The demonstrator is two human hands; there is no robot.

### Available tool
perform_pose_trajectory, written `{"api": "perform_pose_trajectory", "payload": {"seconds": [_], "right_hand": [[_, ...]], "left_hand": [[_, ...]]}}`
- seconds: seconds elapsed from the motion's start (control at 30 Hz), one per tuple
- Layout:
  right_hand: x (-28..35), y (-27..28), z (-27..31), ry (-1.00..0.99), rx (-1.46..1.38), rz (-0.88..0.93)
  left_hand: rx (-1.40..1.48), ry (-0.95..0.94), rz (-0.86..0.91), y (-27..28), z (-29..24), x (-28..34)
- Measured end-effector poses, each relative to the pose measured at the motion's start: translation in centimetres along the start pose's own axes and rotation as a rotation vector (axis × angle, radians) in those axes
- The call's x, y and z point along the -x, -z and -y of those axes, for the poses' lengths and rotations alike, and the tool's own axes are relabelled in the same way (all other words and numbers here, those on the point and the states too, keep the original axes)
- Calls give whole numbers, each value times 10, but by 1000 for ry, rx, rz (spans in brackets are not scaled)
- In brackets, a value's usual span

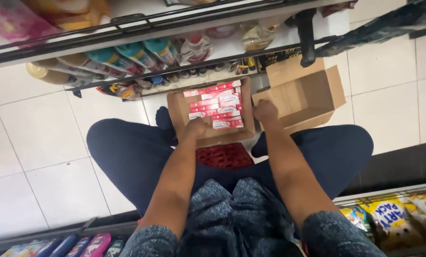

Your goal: Scanning and placing boxes of toothpaste onto a grocery store shelf.

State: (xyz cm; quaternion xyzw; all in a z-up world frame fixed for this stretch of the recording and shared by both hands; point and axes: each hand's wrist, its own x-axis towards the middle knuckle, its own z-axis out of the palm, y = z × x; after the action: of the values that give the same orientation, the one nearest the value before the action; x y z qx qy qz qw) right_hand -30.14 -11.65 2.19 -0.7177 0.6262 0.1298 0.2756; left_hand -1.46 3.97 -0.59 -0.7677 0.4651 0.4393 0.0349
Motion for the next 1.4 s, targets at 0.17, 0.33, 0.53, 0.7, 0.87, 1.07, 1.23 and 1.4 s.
{"api": "perform_pose_trajectory", "payload": {"seconds": [0.17, 0.33, 0.53, 0.7, 0.87, 1.07, 1.23, 1.4], "right_hand": [[-44, -127, -32, 149, -31, 216], [-38, -184, -29, 188, 61, 187], [-16, -176, -26, -88, -178, 223], [4, -202, -48, 396, 190, 85], [-12, -276, -86, 401, -49, 250], [20, -200, -47, -103, -285, 337], [9, -233, -55, 230, 8, 337], [46, -139, -29, -205, -276, 446]], "left_hand": [[-112, 64, -19, -13, 29, -4], [-575, -340, -108, -37, 87, -20], [-534, -515, -308, -7, 87, 2], [-143, 187, -236, 35, 88, -29], [-168, 234, 22, 67, 66, -3], [-158, 16, 26, 23, 158, -31], [-160, -268, -31, 9, 203, -54], [59, -118, -15, 17, 177, -39]]}}
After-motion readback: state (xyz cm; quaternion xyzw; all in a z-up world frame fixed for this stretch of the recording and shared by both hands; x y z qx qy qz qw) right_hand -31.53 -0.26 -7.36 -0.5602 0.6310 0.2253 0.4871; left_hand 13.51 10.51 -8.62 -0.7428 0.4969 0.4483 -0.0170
